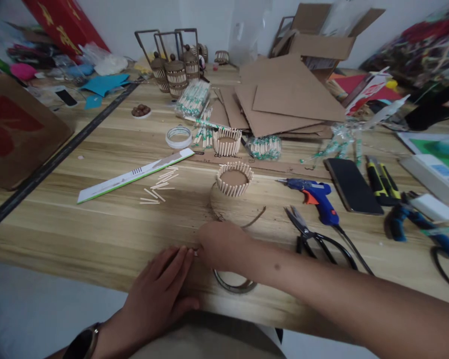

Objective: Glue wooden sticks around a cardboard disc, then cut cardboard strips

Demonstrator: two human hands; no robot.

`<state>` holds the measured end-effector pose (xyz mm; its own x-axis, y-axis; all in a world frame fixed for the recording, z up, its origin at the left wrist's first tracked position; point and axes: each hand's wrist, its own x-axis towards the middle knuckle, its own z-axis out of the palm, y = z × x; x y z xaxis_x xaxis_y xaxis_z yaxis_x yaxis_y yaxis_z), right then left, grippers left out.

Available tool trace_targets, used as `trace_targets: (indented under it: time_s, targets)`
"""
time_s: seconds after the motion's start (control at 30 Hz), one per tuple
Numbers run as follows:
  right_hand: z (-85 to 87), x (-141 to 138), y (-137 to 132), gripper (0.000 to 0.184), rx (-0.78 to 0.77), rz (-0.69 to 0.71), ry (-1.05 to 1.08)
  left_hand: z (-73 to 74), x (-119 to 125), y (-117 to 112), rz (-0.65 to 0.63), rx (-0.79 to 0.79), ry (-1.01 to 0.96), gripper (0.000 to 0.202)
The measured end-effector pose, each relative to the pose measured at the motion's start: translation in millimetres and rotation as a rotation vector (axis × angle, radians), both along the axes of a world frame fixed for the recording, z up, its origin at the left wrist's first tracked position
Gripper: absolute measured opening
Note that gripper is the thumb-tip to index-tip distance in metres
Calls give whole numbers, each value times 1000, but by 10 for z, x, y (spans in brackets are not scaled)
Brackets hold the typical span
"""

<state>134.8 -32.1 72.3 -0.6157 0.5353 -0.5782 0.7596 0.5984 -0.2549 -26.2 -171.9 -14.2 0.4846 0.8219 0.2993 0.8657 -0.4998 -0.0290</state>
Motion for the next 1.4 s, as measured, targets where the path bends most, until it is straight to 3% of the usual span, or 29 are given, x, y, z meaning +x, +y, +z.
trace_targets:
  time_s: [0.17, 0.53, 0.83, 1.0, 1.13, 1.4]
  targets:
    - [-41, 86, 53, 27, -91, -45, 80, 26, 8, 19, 3, 27, 23, 71]
    - [92, 297, 83, 29, -265, -233, 69, 25, 5, 36, -4, 60, 15, 65]
    - [-96, 763, 100, 22, -427, -370, 271, 13, 4, 38, -7, 40, -40, 65]
    - [-100, 893, 164, 22, -488, -388, 287, 10, 4, 36, 10, 58, -43, 60]
    - [-94, 912, 168, 21, -470, -403, 247, 19, 6, 43, -4, 65, -49, 59]
    - [-2, 784, 123, 18, -278, -324, 61, 98, -5, 76, -42, 87, -30, 51]
